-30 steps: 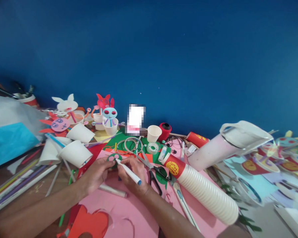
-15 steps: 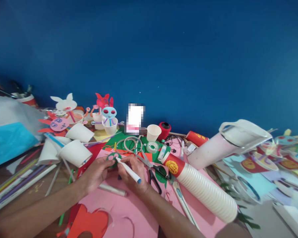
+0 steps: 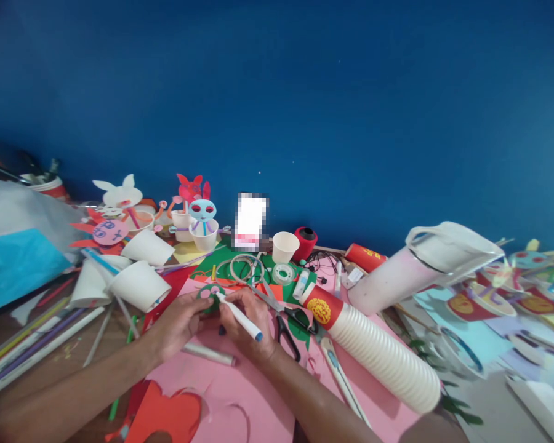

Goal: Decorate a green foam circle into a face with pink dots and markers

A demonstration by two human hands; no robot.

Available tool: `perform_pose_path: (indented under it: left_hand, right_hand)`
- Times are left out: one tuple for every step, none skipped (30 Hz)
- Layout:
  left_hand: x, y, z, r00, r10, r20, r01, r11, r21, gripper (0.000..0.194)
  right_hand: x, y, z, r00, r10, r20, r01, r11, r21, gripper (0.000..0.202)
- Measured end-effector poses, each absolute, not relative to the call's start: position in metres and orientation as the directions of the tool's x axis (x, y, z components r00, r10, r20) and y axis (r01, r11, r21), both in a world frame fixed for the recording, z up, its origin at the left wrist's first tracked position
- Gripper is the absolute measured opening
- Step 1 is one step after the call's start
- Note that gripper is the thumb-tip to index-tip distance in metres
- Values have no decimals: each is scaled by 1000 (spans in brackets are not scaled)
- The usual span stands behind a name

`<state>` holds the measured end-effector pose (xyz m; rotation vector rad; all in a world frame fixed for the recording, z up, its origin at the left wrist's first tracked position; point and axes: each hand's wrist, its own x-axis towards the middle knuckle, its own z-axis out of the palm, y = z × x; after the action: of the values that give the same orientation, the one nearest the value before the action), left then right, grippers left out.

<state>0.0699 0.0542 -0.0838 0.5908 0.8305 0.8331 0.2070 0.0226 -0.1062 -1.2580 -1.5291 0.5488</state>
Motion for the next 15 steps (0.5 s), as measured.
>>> perform_pose_path:
  left_hand:
    - [70, 54, -84, 400, 824, -400, -400, 550, 733, 8]
    - [70, 54, -84, 398, 824, -403, -399, 551, 733, 8]
    - [70, 54, -85, 396, 824, -406, -398, 552, 733, 9]
    - [70, 54, -85, 394, 824, -407, -396, 552, 734, 9]
    - [70, 54, -86, 394, 824, -407, -395, 552, 735, 9]
    - [70, 54, -86, 394, 825, -405, -395, 550, 736, 9]
    - [70, 54, -87, 393, 827, -402, -397, 547, 737, 9]
    - [70, 54, -87, 394, 828, -399, -398, 544, 739, 9]
    - [70, 54, -87, 394, 829, -397, -398, 543, 739, 9]
    - [70, 55, -87, 392, 830, -397, -398, 542, 740, 9]
    - [70, 55, -87, 389, 830, -400, -397, 543, 740, 9]
    - [70, 55, -87, 386, 829, -404, -397, 544, 739, 9]
    - [71, 56, -87, 383, 830, -406, -398, 544, 738, 9]
    - [71, 56, -87, 379, 830, -409, -400, 545, 737, 10]
    - [71, 56, -87, 374, 831, -412, -402, 546, 735, 10]
  right_hand:
    - [207, 23, -106, 86, 904, 418, 429, 345, -835, 13]
    - [207, 23, -106, 87, 905, 417, 427, 344, -836, 14]
    - [207, 23, -106, 88, 906, 415, 425, 343, -838, 14]
    - [207, 23, -106, 88, 906, 413, 424, 341, -839, 14]
    - [207, 23, -105, 89, 907, 411, 422, 340, -841, 13]
    - [206, 23, -105, 90, 908, 410, 421, 338, -842, 13]
    - [206, 23, -105, 89, 909, 408, 420, 337, -843, 13]
    - [206, 23, -105, 89, 910, 406, 419, 335, -844, 13]
    - [206, 23, -105, 89, 911, 403, 419, 333, -845, 13]
    - [206, 23, -104, 89, 912, 400, 419, 330, -846, 12]
    - [206, 22, -104, 89, 914, 397, 421, 327, -846, 12]
    - [206, 22, -104, 90, 915, 394, 423, 323, -847, 12]
    - [206, 22, -103, 93, 916, 391, 426, 318, -847, 12]
    - [206, 22, -103, 95, 917, 388, 430, 314, -847, 12]
    - [206, 22, -102, 97, 918, 385, 434, 309, -846, 12]
